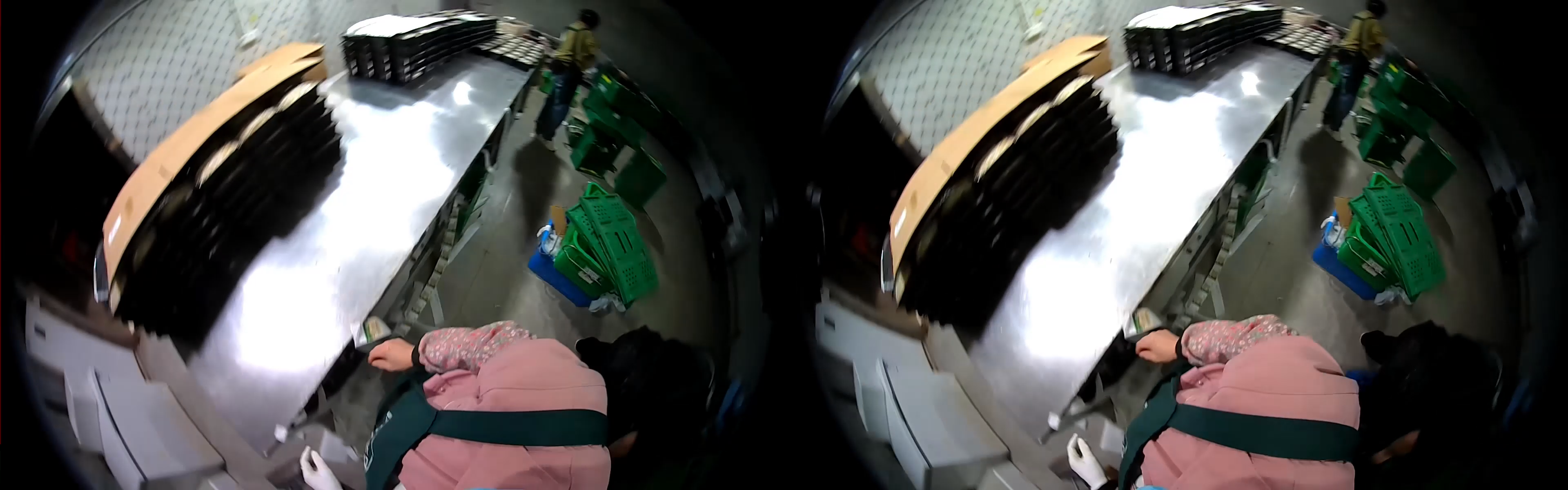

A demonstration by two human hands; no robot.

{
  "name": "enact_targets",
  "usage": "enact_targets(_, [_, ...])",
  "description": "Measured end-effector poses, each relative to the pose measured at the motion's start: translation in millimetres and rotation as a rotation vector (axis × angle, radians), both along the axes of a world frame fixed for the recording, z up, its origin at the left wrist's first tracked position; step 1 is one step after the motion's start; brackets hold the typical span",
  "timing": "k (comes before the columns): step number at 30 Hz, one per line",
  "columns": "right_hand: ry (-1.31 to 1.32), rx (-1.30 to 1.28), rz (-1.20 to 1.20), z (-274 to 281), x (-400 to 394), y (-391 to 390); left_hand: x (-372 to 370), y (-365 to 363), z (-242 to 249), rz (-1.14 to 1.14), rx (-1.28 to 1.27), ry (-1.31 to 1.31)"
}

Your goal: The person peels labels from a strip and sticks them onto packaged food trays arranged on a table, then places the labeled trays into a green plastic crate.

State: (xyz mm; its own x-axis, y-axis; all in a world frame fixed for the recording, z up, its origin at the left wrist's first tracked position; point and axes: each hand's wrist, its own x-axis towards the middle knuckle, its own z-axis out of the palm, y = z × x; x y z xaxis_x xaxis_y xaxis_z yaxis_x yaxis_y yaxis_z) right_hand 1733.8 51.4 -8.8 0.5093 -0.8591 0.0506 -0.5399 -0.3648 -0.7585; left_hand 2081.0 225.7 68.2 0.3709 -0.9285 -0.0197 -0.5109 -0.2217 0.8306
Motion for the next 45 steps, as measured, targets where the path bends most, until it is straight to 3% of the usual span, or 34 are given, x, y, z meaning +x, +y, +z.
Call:
enact_targets(6, [0.062,-0.461,-0.137,14,3,-77,-53,-97,6,-0.409,0.167,0.032])
enact_targets(9, [0.324,-0.290,-0.068,-3,6,-85,-81,-116,2,-0.575,0.267,0.058])
enact_targets(13, [0.284,-0.342,-0.129,-4,12,-87,-106,-128,-3,-0.728,0.414,0.089])
enact_targets(28, [0.258,-0.352,-0.248,-2,23,-89,-110,-177,-10,-0.789,0.527,0.043])
enact_targets(37, [0.467,-0.264,-0.478,-8,57,-94,-76,-189,-17,-0.897,0.450,0.061])
enact_targets(38, [0.430,-0.173,-0.467,-5,58,-94,-71,-190,-17,-0.914,0.445,0.066])
enact_targets(40, [0.302,-0.238,-0.561,2,73,-82,-61,-192,-18,-0.943,0.436,0.072])
enact_targets(42, [0.195,-0.496,-0.631,1,90,-58,-56,-194,-19,-0.981,0.424,0.078])
enact_targets(45, [0.045,-0.388,-0.642,5,103,-11,-51,-195,-21,-1.048,0.428,0.078])
